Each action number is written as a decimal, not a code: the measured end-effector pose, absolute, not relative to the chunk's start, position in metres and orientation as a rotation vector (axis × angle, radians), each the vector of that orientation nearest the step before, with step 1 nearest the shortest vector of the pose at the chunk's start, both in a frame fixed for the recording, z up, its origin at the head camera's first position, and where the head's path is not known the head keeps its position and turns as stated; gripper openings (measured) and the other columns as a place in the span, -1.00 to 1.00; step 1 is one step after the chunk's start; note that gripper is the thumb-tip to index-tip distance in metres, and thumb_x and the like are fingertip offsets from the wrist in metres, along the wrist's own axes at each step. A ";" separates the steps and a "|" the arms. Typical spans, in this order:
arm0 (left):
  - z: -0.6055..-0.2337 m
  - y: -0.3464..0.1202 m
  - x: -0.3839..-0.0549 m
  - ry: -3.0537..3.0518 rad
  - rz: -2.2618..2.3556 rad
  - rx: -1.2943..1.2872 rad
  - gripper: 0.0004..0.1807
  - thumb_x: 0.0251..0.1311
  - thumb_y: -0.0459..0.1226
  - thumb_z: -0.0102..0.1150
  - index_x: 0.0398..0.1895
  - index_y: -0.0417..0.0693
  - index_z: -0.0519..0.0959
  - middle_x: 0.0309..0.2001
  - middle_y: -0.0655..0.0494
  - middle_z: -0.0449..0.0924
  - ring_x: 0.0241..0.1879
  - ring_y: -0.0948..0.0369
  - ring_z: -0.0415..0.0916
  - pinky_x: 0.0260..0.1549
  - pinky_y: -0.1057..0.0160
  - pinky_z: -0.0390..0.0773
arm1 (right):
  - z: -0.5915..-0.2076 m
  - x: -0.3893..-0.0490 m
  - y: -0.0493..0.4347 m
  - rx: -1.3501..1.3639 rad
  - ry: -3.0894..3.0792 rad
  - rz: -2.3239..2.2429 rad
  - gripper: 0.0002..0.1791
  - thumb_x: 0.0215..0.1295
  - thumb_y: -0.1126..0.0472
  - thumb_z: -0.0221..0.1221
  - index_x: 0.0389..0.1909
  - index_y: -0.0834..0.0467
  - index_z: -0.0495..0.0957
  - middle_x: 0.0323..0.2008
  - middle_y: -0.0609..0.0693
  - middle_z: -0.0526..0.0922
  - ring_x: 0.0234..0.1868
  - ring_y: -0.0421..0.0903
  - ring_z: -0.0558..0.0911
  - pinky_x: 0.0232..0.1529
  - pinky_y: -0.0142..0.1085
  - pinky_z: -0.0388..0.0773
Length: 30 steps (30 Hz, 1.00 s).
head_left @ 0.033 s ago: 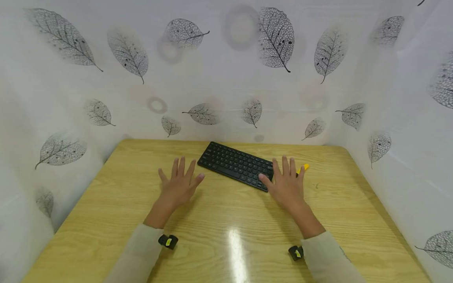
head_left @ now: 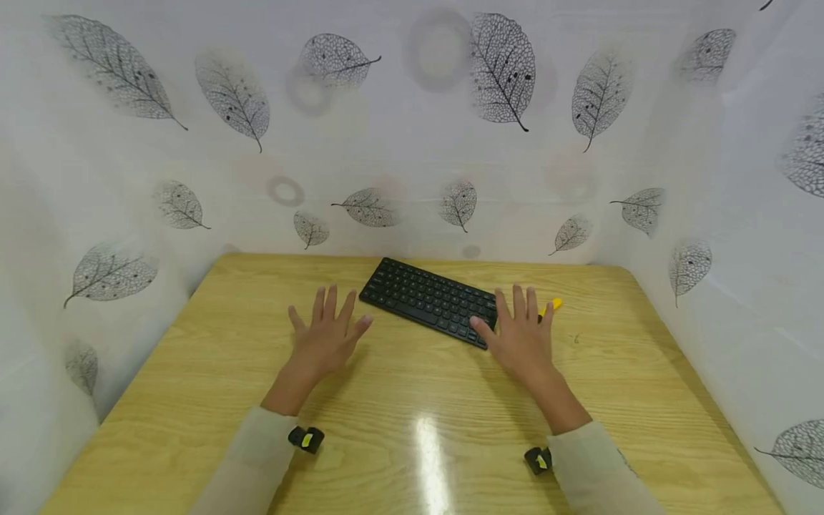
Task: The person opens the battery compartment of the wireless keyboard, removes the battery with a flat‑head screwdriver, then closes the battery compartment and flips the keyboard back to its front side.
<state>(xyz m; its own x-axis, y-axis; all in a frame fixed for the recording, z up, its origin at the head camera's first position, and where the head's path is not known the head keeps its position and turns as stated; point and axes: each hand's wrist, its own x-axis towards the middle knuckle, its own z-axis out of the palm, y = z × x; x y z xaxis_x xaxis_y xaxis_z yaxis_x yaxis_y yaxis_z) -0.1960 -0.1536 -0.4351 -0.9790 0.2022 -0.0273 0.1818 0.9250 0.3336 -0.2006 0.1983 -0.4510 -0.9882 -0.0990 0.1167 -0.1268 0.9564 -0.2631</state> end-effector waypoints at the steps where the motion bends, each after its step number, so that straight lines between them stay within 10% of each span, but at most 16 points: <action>1: -0.435 -0.153 -0.196 3.021 0.510 0.304 -0.12 0.46 0.36 -0.52 0.66 0.07 -0.16 0.63 -0.18 -0.47 0.60 -0.13 -0.60 0.24 -0.54 -0.64 | -0.451 -0.200 0.198 0.174 -3.007 0.415 0.02 0.39 -0.55 -0.31 0.64 0.04 -0.12 0.61 0.27 -0.27 0.60 0.29 -0.35 0.42 0.38 -0.52; 30: -0.442 -0.151 -0.221 3.036 0.573 0.326 -0.10 0.46 0.36 -0.55 0.62 -0.02 0.03 0.62 -0.23 -0.26 0.60 -0.20 -0.46 0.31 -0.54 -0.47 | -0.442 -0.187 0.206 0.099 -2.953 0.700 0.00 0.44 -0.49 -0.24 0.61 0.15 -0.03 0.56 0.34 -0.07 0.57 0.36 -0.11 0.46 0.36 -0.29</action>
<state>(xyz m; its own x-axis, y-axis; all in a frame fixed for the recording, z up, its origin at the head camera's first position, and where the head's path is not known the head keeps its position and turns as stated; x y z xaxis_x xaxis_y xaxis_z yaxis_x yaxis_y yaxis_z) -0.2210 -0.1512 -0.4420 -0.9774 0.2111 0.0049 0.1984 0.9100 0.3640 -0.1874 0.2060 -0.4416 -0.9923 -0.0388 0.1173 -0.0873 0.8919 -0.4438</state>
